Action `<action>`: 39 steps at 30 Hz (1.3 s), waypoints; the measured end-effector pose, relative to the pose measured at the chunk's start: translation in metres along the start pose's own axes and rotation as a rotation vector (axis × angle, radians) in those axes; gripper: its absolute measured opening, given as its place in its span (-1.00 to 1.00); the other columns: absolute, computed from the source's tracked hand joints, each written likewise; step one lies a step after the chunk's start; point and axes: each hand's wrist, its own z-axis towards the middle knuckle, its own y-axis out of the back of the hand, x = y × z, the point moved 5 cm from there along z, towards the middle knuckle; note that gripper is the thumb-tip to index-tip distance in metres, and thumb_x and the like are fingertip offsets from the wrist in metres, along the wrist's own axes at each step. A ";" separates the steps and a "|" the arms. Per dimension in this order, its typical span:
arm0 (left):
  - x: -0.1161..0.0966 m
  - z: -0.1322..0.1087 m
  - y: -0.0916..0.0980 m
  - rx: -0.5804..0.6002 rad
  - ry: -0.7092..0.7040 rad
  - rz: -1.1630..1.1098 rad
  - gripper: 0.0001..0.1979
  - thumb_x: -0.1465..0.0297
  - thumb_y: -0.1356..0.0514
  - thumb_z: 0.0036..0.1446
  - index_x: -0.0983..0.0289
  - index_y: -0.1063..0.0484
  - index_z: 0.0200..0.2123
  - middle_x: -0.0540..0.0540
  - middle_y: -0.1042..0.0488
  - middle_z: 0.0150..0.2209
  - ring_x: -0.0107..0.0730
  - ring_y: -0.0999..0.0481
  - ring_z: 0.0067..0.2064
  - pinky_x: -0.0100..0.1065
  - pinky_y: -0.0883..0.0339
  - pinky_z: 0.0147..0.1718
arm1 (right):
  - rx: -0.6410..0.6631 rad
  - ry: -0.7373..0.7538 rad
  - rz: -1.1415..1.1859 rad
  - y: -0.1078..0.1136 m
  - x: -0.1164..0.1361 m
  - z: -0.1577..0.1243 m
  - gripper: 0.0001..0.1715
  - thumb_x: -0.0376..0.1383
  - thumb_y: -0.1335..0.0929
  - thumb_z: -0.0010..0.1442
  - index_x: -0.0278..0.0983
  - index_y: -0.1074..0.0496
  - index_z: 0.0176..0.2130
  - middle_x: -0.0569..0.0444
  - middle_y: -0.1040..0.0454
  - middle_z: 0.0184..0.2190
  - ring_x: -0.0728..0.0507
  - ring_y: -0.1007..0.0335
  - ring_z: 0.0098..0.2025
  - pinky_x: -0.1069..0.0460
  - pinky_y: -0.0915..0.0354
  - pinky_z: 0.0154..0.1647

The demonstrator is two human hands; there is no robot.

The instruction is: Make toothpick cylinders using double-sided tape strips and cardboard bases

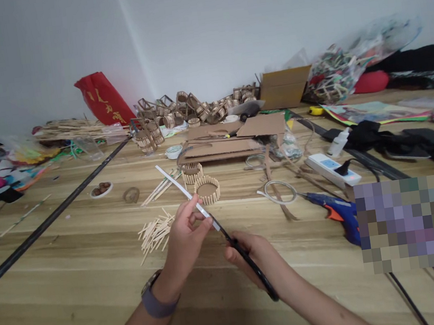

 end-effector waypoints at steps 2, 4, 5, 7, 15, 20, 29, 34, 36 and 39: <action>-0.001 -0.001 0.000 -0.001 -0.002 0.006 -0.47 0.44 -0.21 0.04 0.26 -0.35 0.13 0.20 -0.29 0.02 -0.39 -0.46 -0.25 -0.30 -0.55 -0.32 | 0.004 -0.015 -0.009 0.000 0.001 0.000 -0.19 0.44 -0.09 0.00 -0.23 -0.20 -0.51 0.20 -0.10 -0.64 -0.01 -0.01 -0.59 0.09 0.03 -0.60; -0.002 -0.002 -0.001 0.005 0.010 -0.006 -0.41 0.45 -0.21 0.05 0.22 -0.27 0.19 0.22 -0.28 0.07 -0.40 -0.46 -0.25 -0.30 -0.53 -0.31 | 0.003 -0.031 -0.016 0.000 0.003 0.001 -0.19 0.44 -0.10 -0.01 -0.23 -0.21 -0.51 0.20 -0.11 -0.63 -0.01 -0.02 -0.58 0.08 0.02 -0.58; -0.003 -0.002 -0.001 0.006 0.022 -0.025 -0.36 0.45 -0.22 0.05 0.19 -0.20 0.23 0.23 -0.27 0.11 -0.41 -0.47 -0.25 -0.31 -0.52 -0.30 | 0.002 -0.032 -0.015 0.000 0.004 0.001 -0.18 0.44 -0.11 -0.02 -0.23 -0.22 -0.50 0.19 -0.12 -0.63 -0.02 -0.02 -0.58 0.08 0.01 -0.57; -0.003 -0.004 -0.001 -0.003 0.054 -0.077 -0.25 0.43 -0.23 0.07 0.15 -0.01 0.31 0.26 -0.22 0.18 -0.44 -0.50 -0.27 -0.32 -0.50 -0.27 | -0.002 -0.028 -0.006 0.001 0.004 0.000 -0.17 0.45 -0.10 -0.03 -0.23 -0.25 -0.47 0.19 -0.13 -0.63 -0.02 -0.03 -0.58 0.08 0.01 -0.57; 0.014 -0.005 -0.004 -0.067 0.243 -0.221 -0.65 0.16 -0.14 0.19 0.33 -0.34 -0.12 0.06 -0.44 -0.36 -0.47 -0.42 -0.45 -0.41 -0.36 -0.45 | -0.040 0.016 -0.024 0.002 -0.002 0.002 -0.15 0.46 -0.05 -0.02 -0.23 -0.23 -0.48 0.19 -0.13 -0.61 -0.02 -0.04 -0.56 0.08 0.00 -0.57; 0.014 -0.004 -0.009 0.016 0.244 -0.184 -0.71 0.20 -0.15 0.13 0.28 -0.32 -0.51 -0.04 -0.31 -0.58 -0.48 -0.32 -0.51 -0.45 -0.24 -0.52 | -0.045 0.023 -0.015 0.000 -0.002 0.003 -0.12 0.48 -0.05 -0.04 -0.24 -0.25 -0.49 0.18 -0.15 -0.61 -0.03 -0.06 -0.55 0.08 -0.03 -0.55; 0.015 -0.005 -0.012 0.106 0.170 -0.162 -0.74 0.21 -0.15 0.15 0.28 -0.34 -0.46 -0.02 -0.41 -0.54 -0.45 -0.42 -0.48 -0.41 -0.32 -0.44 | -0.027 0.074 0.071 -0.001 0.002 -0.001 -0.19 0.40 -0.06 0.08 -0.24 -0.28 -0.45 0.21 -0.13 -0.66 -0.01 -0.04 -0.61 0.09 0.02 -0.63; 0.018 -0.007 -0.015 0.117 0.169 -0.170 -0.71 0.17 -0.16 0.16 0.28 -0.35 -0.44 0.00 -0.45 -0.52 -0.43 -0.46 -0.48 -0.40 -0.37 -0.43 | -0.006 0.067 0.146 -0.003 0.001 -0.003 -0.24 0.37 -0.08 0.11 -0.22 -0.25 -0.42 0.25 -0.07 -0.71 -0.01 -0.04 -0.64 0.09 0.03 -0.65; 0.019 -0.008 -0.016 0.118 0.173 -0.183 -0.70 0.16 -0.17 0.15 0.28 -0.34 -0.44 -0.01 -0.45 -0.52 -0.43 -0.47 -0.49 -0.39 -0.39 -0.43 | 0.006 0.057 0.152 -0.003 0.001 -0.003 -0.24 0.38 -0.08 0.10 -0.22 -0.25 -0.41 0.26 -0.06 -0.71 -0.01 -0.03 -0.65 0.09 0.03 -0.65; 0.019 -0.009 -0.017 0.119 0.173 -0.202 -0.70 0.15 -0.17 0.15 0.28 -0.34 -0.43 -0.01 -0.45 -0.52 -0.42 -0.47 -0.49 -0.38 -0.41 -0.44 | -0.003 0.047 0.141 -0.003 0.002 -0.003 -0.24 0.37 -0.08 0.11 -0.23 -0.26 -0.41 0.25 -0.08 -0.71 -0.01 -0.03 -0.64 0.09 0.03 -0.64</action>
